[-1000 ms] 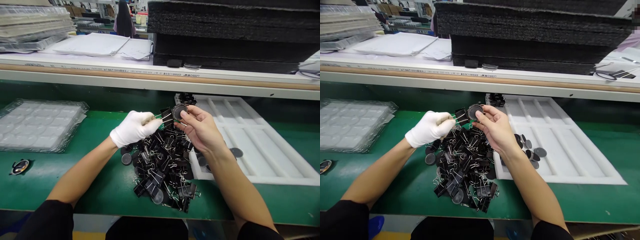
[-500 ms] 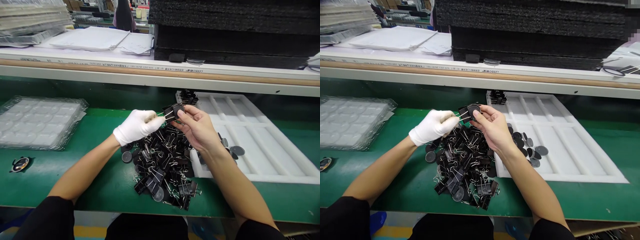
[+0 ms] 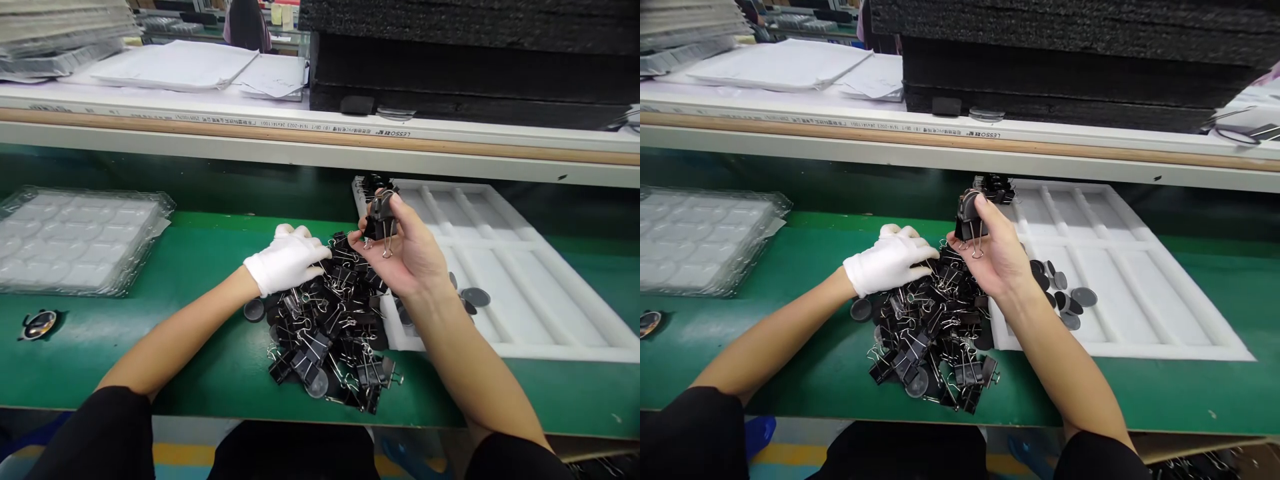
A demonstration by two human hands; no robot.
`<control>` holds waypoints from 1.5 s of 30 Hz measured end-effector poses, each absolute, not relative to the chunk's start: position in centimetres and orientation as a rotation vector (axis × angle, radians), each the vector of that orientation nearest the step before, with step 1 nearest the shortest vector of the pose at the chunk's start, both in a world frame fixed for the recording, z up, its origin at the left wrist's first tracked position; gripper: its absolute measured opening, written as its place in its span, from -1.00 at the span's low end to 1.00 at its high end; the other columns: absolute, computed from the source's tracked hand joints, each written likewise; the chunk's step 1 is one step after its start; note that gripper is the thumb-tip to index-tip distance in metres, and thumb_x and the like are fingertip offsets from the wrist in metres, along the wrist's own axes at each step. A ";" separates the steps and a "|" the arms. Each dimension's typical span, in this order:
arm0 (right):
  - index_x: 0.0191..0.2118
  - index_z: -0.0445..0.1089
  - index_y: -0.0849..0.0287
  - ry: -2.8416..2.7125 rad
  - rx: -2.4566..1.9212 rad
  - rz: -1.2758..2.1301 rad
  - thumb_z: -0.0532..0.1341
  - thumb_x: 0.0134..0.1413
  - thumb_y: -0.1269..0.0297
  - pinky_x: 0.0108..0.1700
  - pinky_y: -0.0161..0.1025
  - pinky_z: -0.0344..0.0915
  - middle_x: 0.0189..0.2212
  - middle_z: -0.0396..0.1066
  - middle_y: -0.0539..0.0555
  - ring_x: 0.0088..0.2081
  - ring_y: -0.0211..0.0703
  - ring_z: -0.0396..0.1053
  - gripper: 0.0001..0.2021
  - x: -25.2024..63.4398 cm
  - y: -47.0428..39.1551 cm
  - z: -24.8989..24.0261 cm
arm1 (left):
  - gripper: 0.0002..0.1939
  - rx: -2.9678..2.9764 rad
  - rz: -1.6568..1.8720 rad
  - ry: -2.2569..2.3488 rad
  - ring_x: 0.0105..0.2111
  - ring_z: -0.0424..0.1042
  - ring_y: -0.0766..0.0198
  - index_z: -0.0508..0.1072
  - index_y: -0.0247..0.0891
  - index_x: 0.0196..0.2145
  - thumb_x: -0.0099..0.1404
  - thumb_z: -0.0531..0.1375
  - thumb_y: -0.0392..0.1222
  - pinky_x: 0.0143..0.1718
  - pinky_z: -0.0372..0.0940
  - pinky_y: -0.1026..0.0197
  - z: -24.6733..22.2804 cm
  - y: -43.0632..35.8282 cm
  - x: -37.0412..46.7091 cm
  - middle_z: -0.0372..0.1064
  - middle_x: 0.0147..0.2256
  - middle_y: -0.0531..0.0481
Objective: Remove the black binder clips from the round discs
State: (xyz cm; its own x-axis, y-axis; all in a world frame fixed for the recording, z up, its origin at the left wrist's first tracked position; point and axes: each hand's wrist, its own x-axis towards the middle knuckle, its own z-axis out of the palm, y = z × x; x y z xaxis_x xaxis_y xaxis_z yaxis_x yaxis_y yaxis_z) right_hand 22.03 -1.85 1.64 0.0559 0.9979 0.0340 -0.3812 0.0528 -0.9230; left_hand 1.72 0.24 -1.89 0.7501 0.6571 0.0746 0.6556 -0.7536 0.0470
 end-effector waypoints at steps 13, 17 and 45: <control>-0.27 0.64 0.02 -1.560 -1.074 1.106 0.50 -0.01 0.04 -0.03 -0.04 0.47 -0.15 0.54 0.10 -0.16 -0.06 0.49 -0.77 23.9 -3.4 3.0 | -0.55 2.517 0.573 1.091 -0.21 0.48 0.22 0.30 -0.16 0.22 0.42 0.17 -0.10 -0.15 0.32 0.14 1.8 1.0 -1.9 0.48 -0.15 0.01; -0.20 0.67 0.01 -1.888 -1.001 1.156 0.45 0.08 0.09 0.12 0.03 0.42 0.18 0.46 0.15 0.15 0.12 0.44 -0.80 22.8 -3.8 2.1 | -0.43 2.555 0.582 0.964 -0.27 0.47 0.29 0.20 -0.18 0.33 0.41 0.17 -0.16 -0.22 0.35 0.22 2.8 -0.1 -1.9 0.45 -0.21 0.04; -0.33 0.63 0.00 -1.164 -0.930 1.422 0.58 -0.18 0.04 -0.09 0.04 0.57 -0.27 0.64 0.05 -0.20 0.03 0.59 -0.72 23.3 -3.1 2.8 | -0.51 1.688 0.865 0.767 -0.44 0.57 0.29 0.31 -0.28 0.23 0.49 0.12 0.06 -0.37 0.51 0.21 1.1 -1.8 2.0 0.58 -0.18 -0.11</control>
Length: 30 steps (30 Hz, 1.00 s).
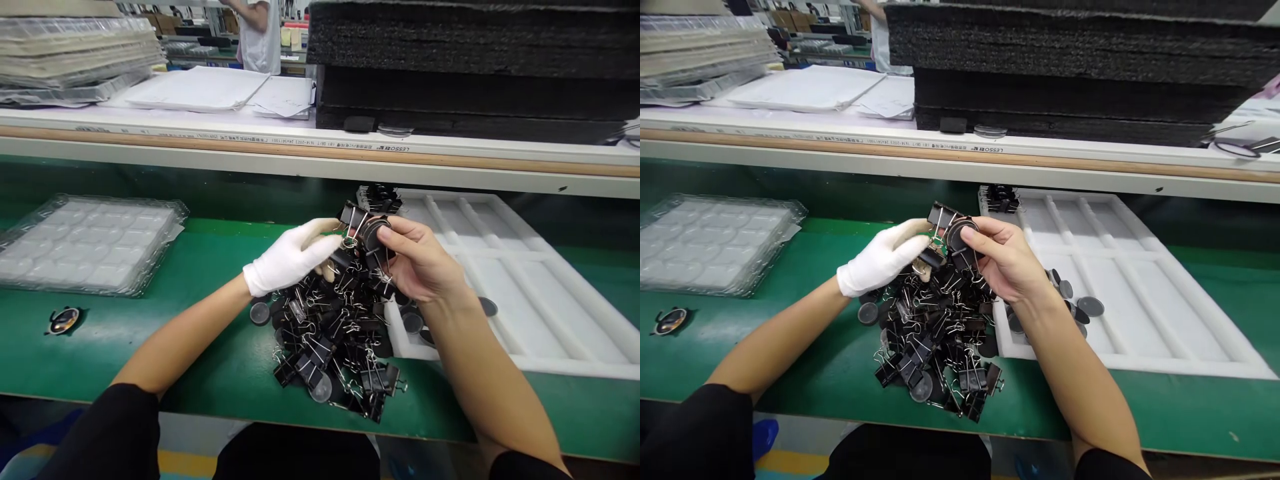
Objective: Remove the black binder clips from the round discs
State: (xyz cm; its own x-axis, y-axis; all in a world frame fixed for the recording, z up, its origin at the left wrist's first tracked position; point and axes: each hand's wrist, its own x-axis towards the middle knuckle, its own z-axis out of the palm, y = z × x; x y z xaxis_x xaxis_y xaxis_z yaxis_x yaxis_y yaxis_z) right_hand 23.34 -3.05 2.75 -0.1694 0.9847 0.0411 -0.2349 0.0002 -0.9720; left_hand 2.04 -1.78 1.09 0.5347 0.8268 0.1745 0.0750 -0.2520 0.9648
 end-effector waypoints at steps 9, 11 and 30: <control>-0.24 0.58 0.06 -0.834 -0.894 1.679 0.52 -0.02 0.12 0.01 0.04 0.60 -0.15 0.63 0.07 -0.05 0.02 0.58 -0.75 21.2 -2.4 0.5 | -0.58 2.157 1.594 1.256 -0.51 0.42 0.36 0.46 -0.21 0.11 0.49 0.12 0.11 -0.33 0.39 0.25 -0.4 -1.8 1.9 0.49 -0.44 0.08; -0.24 0.56 0.04 -0.813 -0.865 1.658 0.51 0.00 0.11 0.05 0.02 0.59 -0.14 0.63 0.05 -0.03 -0.01 0.58 -0.76 20.4 -2.5 -0.2 | -0.61 2.062 1.588 1.311 -0.50 0.41 0.37 0.49 -0.21 0.06 0.53 0.06 0.07 -0.37 0.38 0.26 -0.1 -1.9 2.0 0.50 -0.41 0.06; -0.28 0.61 0.07 -0.769 -0.873 1.704 0.57 -0.11 0.11 -0.04 -0.14 0.59 -0.14 0.64 0.05 -0.13 -0.10 0.57 -0.72 20.4 -3.2 0.7 | -0.76 2.964 1.461 0.804 -0.54 0.43 0.27 0.48 -0.21 -0.05 0.35 0.21 -0.15 -0.40 0.27 0.19 1.2 0.2 -1.4 0.46 -0.52 0.06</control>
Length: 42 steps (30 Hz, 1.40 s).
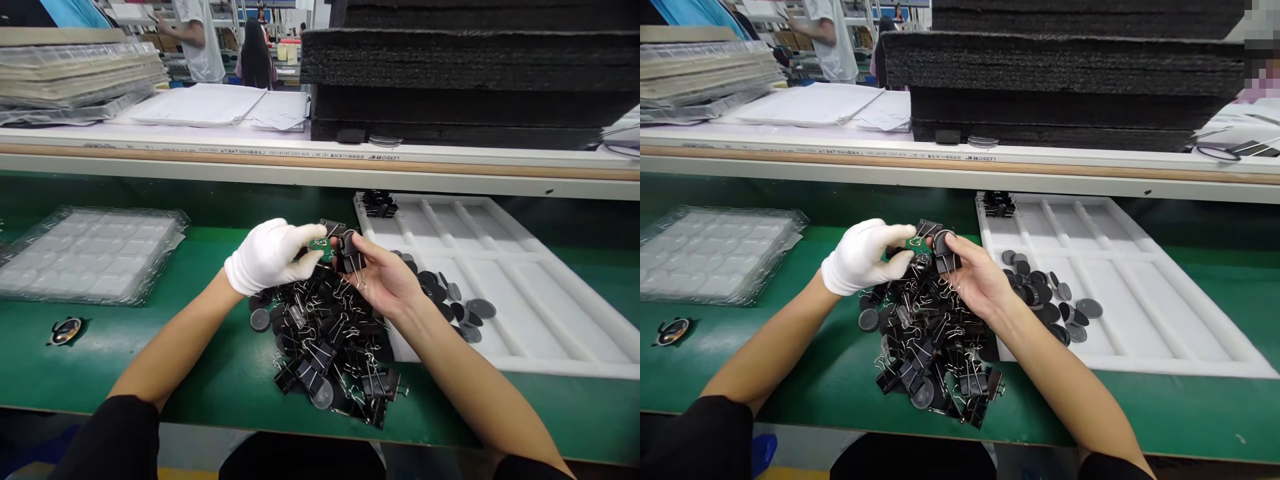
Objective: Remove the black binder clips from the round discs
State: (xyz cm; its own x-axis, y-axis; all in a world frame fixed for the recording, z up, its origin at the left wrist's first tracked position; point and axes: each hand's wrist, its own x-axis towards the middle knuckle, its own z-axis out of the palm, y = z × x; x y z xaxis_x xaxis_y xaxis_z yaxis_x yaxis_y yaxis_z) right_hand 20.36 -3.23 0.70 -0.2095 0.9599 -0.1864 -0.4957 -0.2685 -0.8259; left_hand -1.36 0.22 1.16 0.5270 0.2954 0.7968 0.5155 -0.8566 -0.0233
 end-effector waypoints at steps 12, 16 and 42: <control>-0.31 0.60 0.06 -0.827 -0.765 1.592 0.58 -0.18 0.10 -0.11 -0.10 0.58 -0.24 0.64 0.03 -0.16 -0.03 0.58 -0.71 20.3 -3.7 1.3 | -0.53 -3.057 -1.199 -1.686 -0.50 0.44 0.30 0.41 -0.23 -0.25 0.45 0.03 0.25 -0.37 0.35 0.19 2.2 -1.9 0.2 0.50 -0.42 0.02; -0.27 0.62 0.06 -0.861 -0.779 1.564 0.57 -0.15 0.09 -0.13 -0.10 0.58 -0.20 0.65 0.07 -0.11 0.01 0.59 -0.69 19.4 -4.1 0.8 | -0.43 -3.267 -1.607 -2.105 -0.67 0.29 0.40 0.39 -0.24 -0.38 0.41 0.07 0.36 -0.59 0.20 0.28 1.9 -2.4 1.7 0.39 -0.54 0.06; -0.21 0.66 -0.04 -1.195 -0.631 1.406 0.51 0.04 0.14 0.13 -0.08 0.46 -0.04 0.60 0.05 -0.06 -0.12 0.55 -0.82 19.5 -4.4 0.0 | -0.60 -2.909 -1.431 -1.909 -0.46 0.16 0.36 0.35 -0.22 -0.44 0.33 0.20 0.17 -0.43 0.12 0.26 2.6 -2.1 0.3 0.23 -0.51 0.15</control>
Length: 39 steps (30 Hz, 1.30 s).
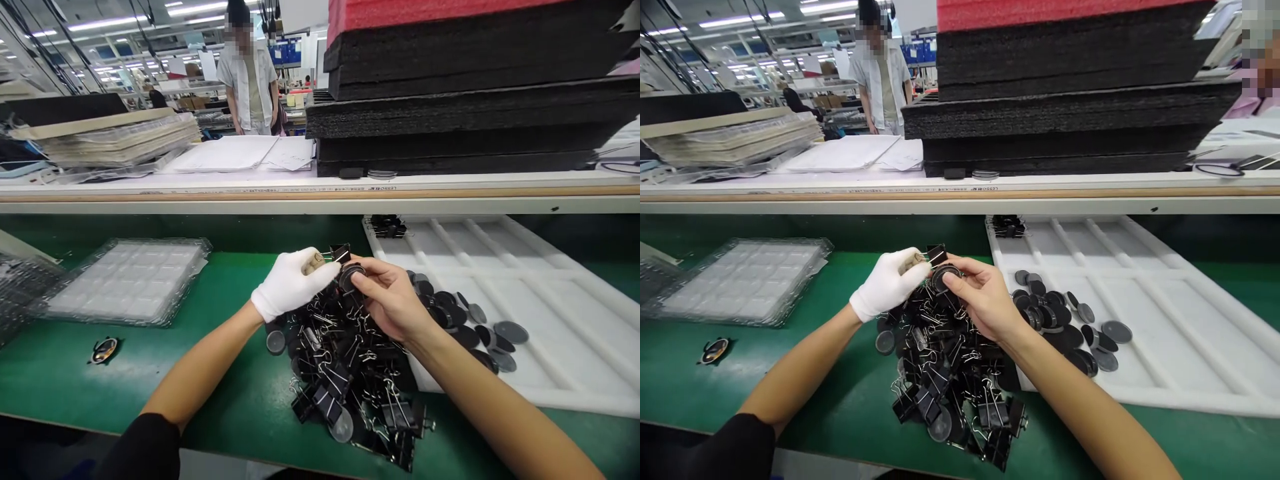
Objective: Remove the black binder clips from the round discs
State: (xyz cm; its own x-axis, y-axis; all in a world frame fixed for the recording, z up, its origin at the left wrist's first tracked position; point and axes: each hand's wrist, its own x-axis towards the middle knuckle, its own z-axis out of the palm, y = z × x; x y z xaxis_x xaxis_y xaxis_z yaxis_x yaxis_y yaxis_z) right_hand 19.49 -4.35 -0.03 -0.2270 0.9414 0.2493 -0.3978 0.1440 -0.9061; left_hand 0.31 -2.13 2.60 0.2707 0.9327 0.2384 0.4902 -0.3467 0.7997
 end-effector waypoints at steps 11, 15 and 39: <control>-0.05 0.50 0.09 -1.821 -1.116 0.868 0.41 0.12 0.09 -0.20 -0.15 0.44 -0.22 0.54 0.07 -0.25 -0.11 0.48 -0.68 24.8 -2.6 3.2 | -0.51 1.916 0.847 1.217 -0.62 0.05 0.45 0.20 -0.22 -0.62 0.27 0.24 0.13 -0.59 -0.05 0.31 4.0 -2.4 -0.3 0.04 -0.66 0.17; -0.14 0.49 0.10 -1.978 -1.105 0.944 0.44 0.03 0.16 -0.19 -0.15 0.43 -0.27 0.57 0.04 -0.25 -0.08 0.50 -0.72 26.0 -2.1 3.4 | -0.51 1.974 0.738 1.124 -0.65 0.10 0.45 0.26 -0.23 -0.60 0.28 0.23 0.17 -0.62 -0.03 0.33 3.3 -2.7 0.4 0.11 -0.68 0.17; -0.17 0.61 -0.10 -2.287 -1.013 0.118 0.25 0.32 0.16 0.06 0.12 0.25 -0.15 0.65 -0.02 -0.13 0.05 0.54 -0.85 26.3 -2.6 3.6 | -0.37 1.790 0.588 1.048 -0.50 0.49 0.30 0.51 -0.29 -0.37 0.50 -0.06 0.28 -0.47 0.29 0.27 2.4 -2.4 1.2 0.55 -0.43 -0.11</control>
